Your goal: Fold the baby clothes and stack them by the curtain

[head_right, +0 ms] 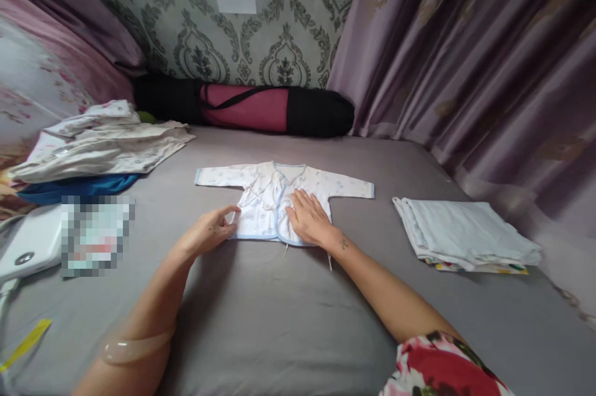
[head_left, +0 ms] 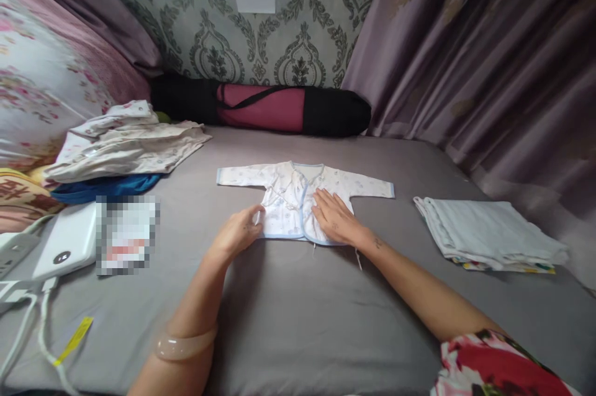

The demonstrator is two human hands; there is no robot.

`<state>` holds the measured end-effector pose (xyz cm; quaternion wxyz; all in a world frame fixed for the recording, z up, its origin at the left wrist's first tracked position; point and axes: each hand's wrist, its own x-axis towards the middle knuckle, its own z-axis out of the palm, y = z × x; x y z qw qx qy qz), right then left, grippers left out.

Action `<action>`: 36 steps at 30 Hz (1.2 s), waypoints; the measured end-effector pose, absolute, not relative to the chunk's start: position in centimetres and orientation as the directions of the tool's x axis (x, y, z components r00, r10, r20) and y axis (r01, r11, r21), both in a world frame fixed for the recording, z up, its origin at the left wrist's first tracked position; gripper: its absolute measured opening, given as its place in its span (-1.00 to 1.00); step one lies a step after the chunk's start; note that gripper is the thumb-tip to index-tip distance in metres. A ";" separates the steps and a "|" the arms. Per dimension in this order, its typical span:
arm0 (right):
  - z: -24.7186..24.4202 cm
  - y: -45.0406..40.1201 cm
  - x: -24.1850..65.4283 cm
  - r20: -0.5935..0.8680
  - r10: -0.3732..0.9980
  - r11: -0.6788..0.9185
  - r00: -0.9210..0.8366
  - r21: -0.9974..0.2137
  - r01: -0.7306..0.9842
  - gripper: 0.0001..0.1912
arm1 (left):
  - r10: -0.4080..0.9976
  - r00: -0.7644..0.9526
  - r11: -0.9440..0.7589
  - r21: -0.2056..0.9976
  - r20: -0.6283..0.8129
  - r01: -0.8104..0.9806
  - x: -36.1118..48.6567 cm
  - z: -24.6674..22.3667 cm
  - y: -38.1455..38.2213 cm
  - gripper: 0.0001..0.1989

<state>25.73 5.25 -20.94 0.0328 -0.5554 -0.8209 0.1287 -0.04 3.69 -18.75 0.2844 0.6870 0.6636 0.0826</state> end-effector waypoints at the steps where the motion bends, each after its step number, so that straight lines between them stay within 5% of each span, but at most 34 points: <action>1: -21.2 5.9 25.4 -0.095 0.925 0.336 -0.367 -0.243 0.910 -0.33 | 0.952 0.106 0.052 0.497 -0.286 0.866 0.0 -18.7 3.7 -0.57; 16: -21.0 8.9 23.6 -0.059 0.967 0.238 -0.250 -0.161 0.958 -0.38 | 0.952 0.119 0.047 0.515 -0.283 0.856 -0.4 -19.2 3.8 -0.57; 23: -21.8 9.2 17.2 -0.055 0.873 0.456 -0.485 -0.263 0.850 -0.32 | 0.976 0.062 0.064 0.540 -0.211 0.839 -0.6 -19.9 4.1 -0.55; 30: -23.1 9.0 15.0 -0.041 0.934 0.335 -0.355 -0.243 0.910 -0.27 | 0.962 0.053 0.104 0.539 -0.267 0.836 -0.2 -19.5 3.9 -0.79; 36: -21.8 11.1 13.9 0.073 0.943 0.332 -0.323 -0.200 0.922 -0.41 | 0.948 0.018 0.154 0.510 -0.316 0.846 -0.1 -19.0 3.9 -0.87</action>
